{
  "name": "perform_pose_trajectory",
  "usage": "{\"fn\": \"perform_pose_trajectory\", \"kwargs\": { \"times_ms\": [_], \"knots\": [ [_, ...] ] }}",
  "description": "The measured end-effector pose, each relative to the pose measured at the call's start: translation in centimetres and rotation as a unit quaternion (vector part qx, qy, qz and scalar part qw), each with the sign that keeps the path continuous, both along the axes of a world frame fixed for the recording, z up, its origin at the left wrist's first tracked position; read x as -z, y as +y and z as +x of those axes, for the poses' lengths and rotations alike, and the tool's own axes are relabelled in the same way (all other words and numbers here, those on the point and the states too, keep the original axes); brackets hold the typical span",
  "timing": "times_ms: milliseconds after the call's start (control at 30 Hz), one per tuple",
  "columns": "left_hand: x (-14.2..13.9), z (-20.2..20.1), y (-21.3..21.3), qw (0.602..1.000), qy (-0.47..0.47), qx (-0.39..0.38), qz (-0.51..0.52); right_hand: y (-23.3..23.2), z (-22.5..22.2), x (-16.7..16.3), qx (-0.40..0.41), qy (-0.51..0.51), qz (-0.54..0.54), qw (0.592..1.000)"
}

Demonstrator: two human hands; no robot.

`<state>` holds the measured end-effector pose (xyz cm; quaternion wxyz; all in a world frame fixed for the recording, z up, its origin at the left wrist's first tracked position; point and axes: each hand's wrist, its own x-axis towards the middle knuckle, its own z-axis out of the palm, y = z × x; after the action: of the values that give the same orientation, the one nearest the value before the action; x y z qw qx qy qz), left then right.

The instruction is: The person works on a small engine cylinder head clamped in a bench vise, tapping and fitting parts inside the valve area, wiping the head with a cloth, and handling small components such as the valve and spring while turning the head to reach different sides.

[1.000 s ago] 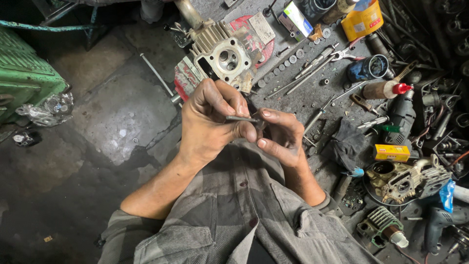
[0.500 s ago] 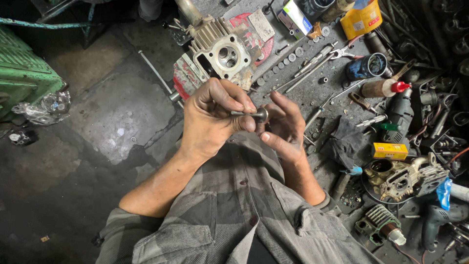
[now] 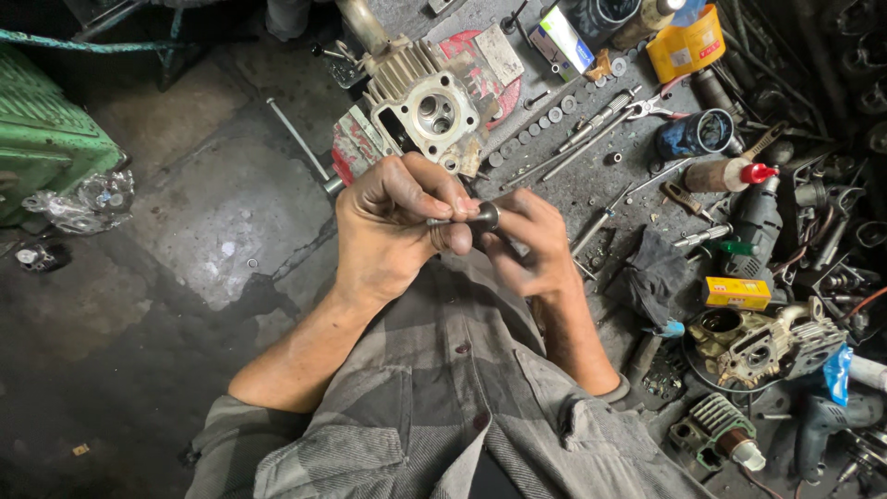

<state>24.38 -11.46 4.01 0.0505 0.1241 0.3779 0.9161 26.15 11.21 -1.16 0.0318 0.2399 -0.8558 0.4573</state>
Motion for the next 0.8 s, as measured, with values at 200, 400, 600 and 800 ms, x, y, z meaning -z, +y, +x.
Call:
{"fn": "perform_pose_trajectory", "kwargs": {
  "times_ms": [200, 400, 600, 800],
  "knots": [
    [0.2, 0.1, 0.3, 1.0, -0.013, 0.024, -0.007, -0.8, 1.8, 0.6, 0.01, -0.149, -0.342, 0.928],
    [0.3, 0.0, 0.7, 0.999, -0.027, 0.046, 0.001, -1.0, 2.1, 0.7, -0.036, -0.26, -0.505, 0.822],
    [0.6, -0.1, 0.7, 0.999, -0.024, 0.025, -0.023, -1.2, 1.9, 0.5, -0.037, -0.252, -0.501, 0.827],
    [0.9, -0.2, 0.6, 0.999, -0.002, -0.004, -0.048, -1.5, 2.1, 0.4, -0.026, -0.25, -0.492, 0.833]
  ]
}}
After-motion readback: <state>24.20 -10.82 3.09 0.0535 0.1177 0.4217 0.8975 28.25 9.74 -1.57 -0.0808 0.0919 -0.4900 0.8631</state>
